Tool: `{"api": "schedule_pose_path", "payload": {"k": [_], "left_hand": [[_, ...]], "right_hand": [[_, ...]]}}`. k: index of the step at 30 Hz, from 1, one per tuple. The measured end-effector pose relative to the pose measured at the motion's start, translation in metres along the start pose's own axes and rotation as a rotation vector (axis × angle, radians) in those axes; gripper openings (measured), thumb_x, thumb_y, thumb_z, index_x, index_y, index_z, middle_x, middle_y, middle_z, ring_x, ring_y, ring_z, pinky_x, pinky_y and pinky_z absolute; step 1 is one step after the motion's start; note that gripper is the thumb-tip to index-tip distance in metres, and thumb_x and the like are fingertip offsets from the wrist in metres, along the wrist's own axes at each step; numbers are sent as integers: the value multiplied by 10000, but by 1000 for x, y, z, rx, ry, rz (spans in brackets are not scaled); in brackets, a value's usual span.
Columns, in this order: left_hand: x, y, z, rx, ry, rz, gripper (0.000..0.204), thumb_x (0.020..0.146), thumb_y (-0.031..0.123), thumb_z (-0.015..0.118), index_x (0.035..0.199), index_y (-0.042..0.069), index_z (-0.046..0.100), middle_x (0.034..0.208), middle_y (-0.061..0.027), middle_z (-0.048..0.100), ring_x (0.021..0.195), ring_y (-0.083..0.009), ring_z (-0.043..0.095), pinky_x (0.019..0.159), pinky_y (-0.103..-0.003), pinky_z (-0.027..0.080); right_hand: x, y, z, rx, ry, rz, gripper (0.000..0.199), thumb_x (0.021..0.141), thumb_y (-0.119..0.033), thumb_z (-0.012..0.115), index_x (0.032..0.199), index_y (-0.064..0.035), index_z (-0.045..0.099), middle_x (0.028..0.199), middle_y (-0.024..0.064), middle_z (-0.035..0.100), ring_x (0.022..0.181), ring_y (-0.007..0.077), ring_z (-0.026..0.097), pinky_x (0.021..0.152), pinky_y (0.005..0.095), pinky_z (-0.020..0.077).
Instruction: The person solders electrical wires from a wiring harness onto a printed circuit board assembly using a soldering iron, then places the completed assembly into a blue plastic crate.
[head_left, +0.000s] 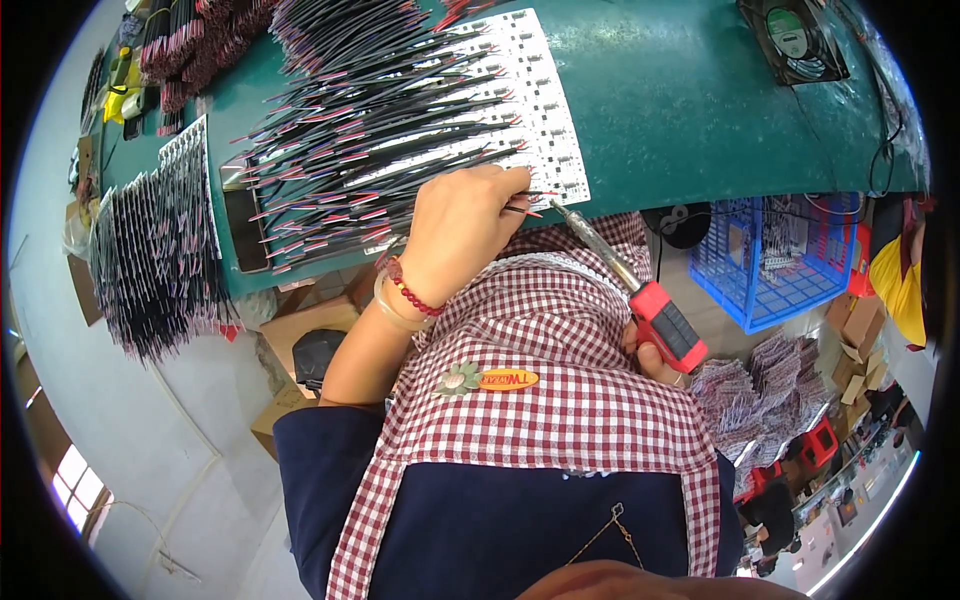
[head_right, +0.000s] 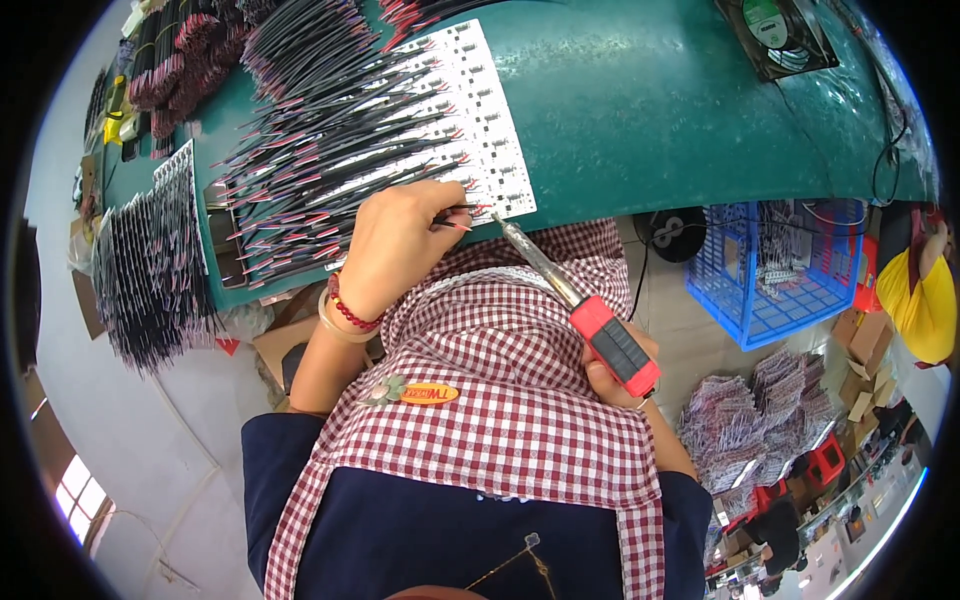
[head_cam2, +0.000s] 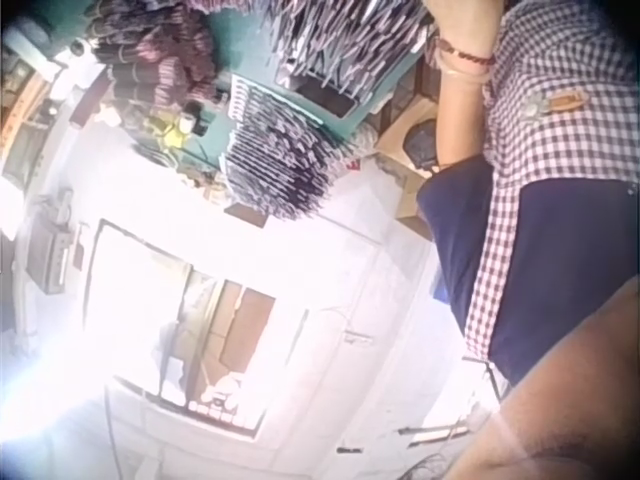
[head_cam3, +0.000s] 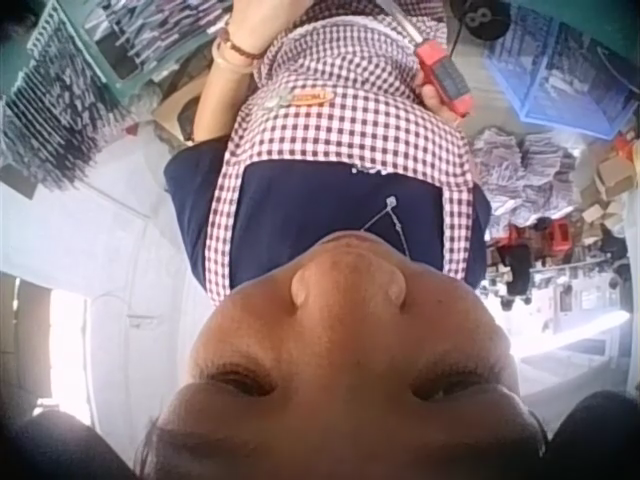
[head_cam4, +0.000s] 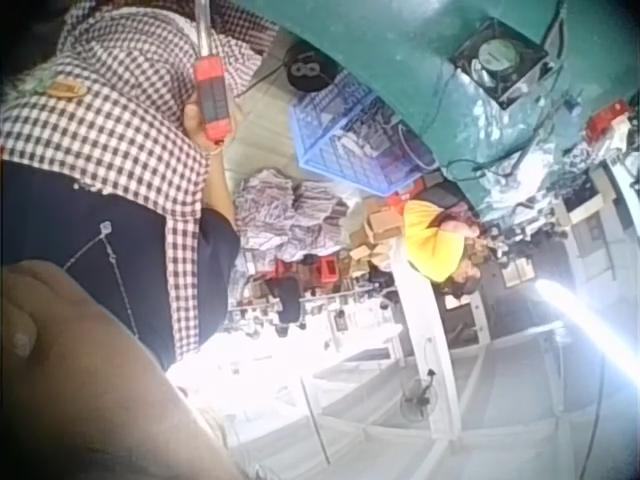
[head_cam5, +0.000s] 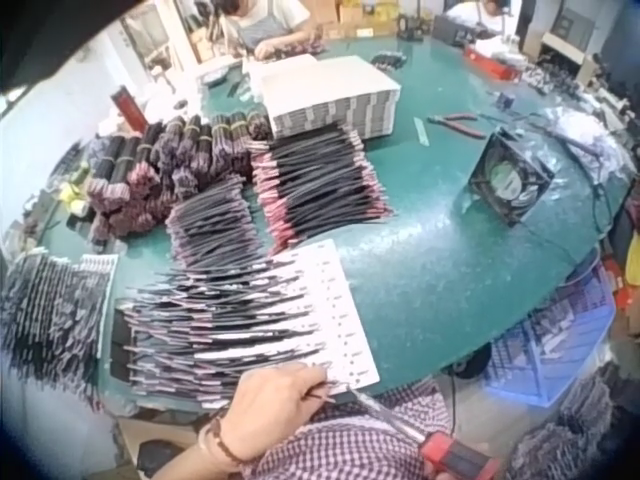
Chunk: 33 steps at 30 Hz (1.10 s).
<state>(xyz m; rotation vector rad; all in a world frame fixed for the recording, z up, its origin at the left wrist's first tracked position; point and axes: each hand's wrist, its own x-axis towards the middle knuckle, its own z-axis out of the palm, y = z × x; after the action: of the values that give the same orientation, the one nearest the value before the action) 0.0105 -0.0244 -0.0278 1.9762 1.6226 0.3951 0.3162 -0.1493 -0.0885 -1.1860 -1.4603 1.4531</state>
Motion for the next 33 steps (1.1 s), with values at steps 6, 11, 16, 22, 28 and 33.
{"api": "schedule_pose_path", "payload": {"k": [6, 11, 16, 22, 28, 33], "left_hand": [[0, 1, 1, 9, 10, 10, 76, 771, 133, 664, 791, 70, 627, 728, -96, 638, 641, -306, 617, 570, -386, 468], [4, 0, 2, 3, 14, 19, 77, 768, 131, 663, 788, 68, 625, 722, -97, 637, 644, -309, 618, 570, -387, 470], [4, -2, -1, -2, 14, 19, 72, 769, 136, 661, 790, 73, 634, 727, -102, 641, 654, -308, 624, 574, -392, 472], [-1, -2, 2, 21, 30, 49, 82, 771, 127, 660, 776, 62, 610, 729, -124, 640, 679, -332, 636, 592, -423, 490], [-21, -2, 2, 43, 0, 147, 100, 817, 42, 517, 899, -4, 553, 766, -185, 624, 705, -363, 636, 637, -457, 515], [-31, 14, -23, 99, 39, 154, 156, 824, -1, 485, 966, 18, 547, 830, -182, 617, 769, -371, 633, 677, -461, 507]], "right_hand": [[-2, 2, 2, -108, 46, -3, 205, 785, -199, 674, 791, 2, 632, 708, 77, 595, 540, 187, 566, 497, 284, 439], [-5, -1, -5, 111, 26, 87, 342, 816, -321, 704, 808, 13, 632, 700, 66, 599, 557, 153, 568, 503, 265, 444], [12, -24, 6, 235, 152, 100, 555, 840, -511, 668, 848, 42, 625, 673, 74, 577, 568, 153, 553, 532, 266, 455], [47, -26, 17, 386, 296, -197, 620, 924, -501, 498, 1200, 52, 453, 673, 93, 528, 487, 160, 473, 483, 300, 443], [73, -51, 25, 571, 372, -206, 563, 959, -516, 429, 1176, 4, 443, 644, 59, 496, 465, 124, 446, 448, 272, 423], [85, -60, 31, 676, 325, -197, 520, 986, -481, 399, 1188, -5, 448, 642, 57, 496, 479, 133, 471, 646, 343, 516]]}}
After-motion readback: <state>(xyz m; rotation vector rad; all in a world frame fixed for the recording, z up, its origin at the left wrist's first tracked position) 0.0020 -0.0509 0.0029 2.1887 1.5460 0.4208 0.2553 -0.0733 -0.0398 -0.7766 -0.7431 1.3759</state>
